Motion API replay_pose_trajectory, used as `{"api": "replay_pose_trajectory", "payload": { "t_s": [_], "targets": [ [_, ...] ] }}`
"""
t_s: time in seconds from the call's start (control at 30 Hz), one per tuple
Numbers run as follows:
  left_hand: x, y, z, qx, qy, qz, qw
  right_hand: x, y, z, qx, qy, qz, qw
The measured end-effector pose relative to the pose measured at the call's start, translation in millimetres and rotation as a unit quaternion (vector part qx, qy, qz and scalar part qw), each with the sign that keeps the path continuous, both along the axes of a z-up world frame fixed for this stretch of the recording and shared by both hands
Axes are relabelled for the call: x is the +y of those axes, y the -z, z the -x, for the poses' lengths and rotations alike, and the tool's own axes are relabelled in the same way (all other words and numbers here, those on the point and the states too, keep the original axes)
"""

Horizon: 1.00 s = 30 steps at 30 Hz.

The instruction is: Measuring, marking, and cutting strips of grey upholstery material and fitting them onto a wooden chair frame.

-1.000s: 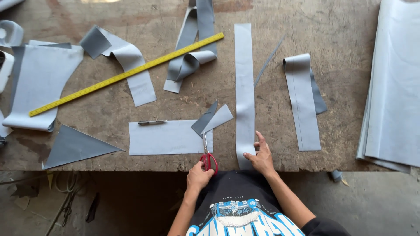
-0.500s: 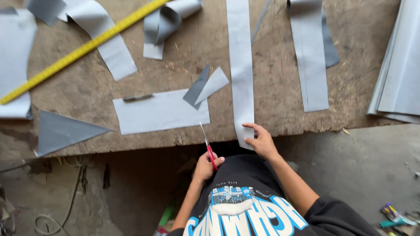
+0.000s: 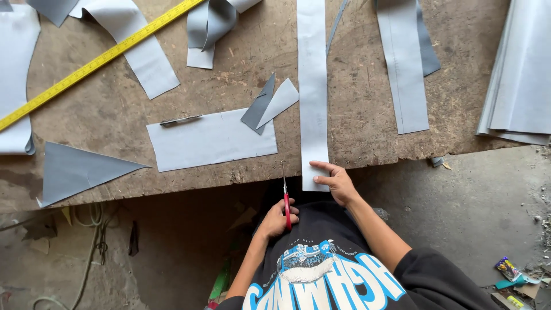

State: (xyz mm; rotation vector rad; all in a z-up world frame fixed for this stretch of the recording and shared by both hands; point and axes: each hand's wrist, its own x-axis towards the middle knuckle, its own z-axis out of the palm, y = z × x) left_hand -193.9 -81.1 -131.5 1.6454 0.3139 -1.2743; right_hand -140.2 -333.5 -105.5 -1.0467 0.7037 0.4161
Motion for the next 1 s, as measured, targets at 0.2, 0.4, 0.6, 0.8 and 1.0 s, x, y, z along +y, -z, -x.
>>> {"api": "replay_pose_trajectory", "payload": {
  "t_s": [0.2, 0.4, 0.6, 0.8, 1.0],
  "targets": [
    [11, -36, 7, 0.003, 0.059, 0.008, 0.998, 28, 13, 10, 0.007, 0.01, 0.012, 1.0],
    [20, -67, 26, 0.019, 0.081, 0.011, 0.996, 45, 0, 9, -0.036, -0.023, 0.081, 0.996],
    [16, -67, 38, 0.0, 0.106, -0.038, 0.994, 62, 24, 36, -0.054, -0.029, 0.133, 0.989],
    [17, -78, 40, 0.007, 0.112, -0.076, 0.991, 67, 7, 49, -0.046, -0.037, 0.129, 0.99],
    [14, -82, 42, 0.011, 0.134, -0.091, 0.987, 73, 26, 59, -0.039, -0.016, 0.126, 0.991]
  ]
}}
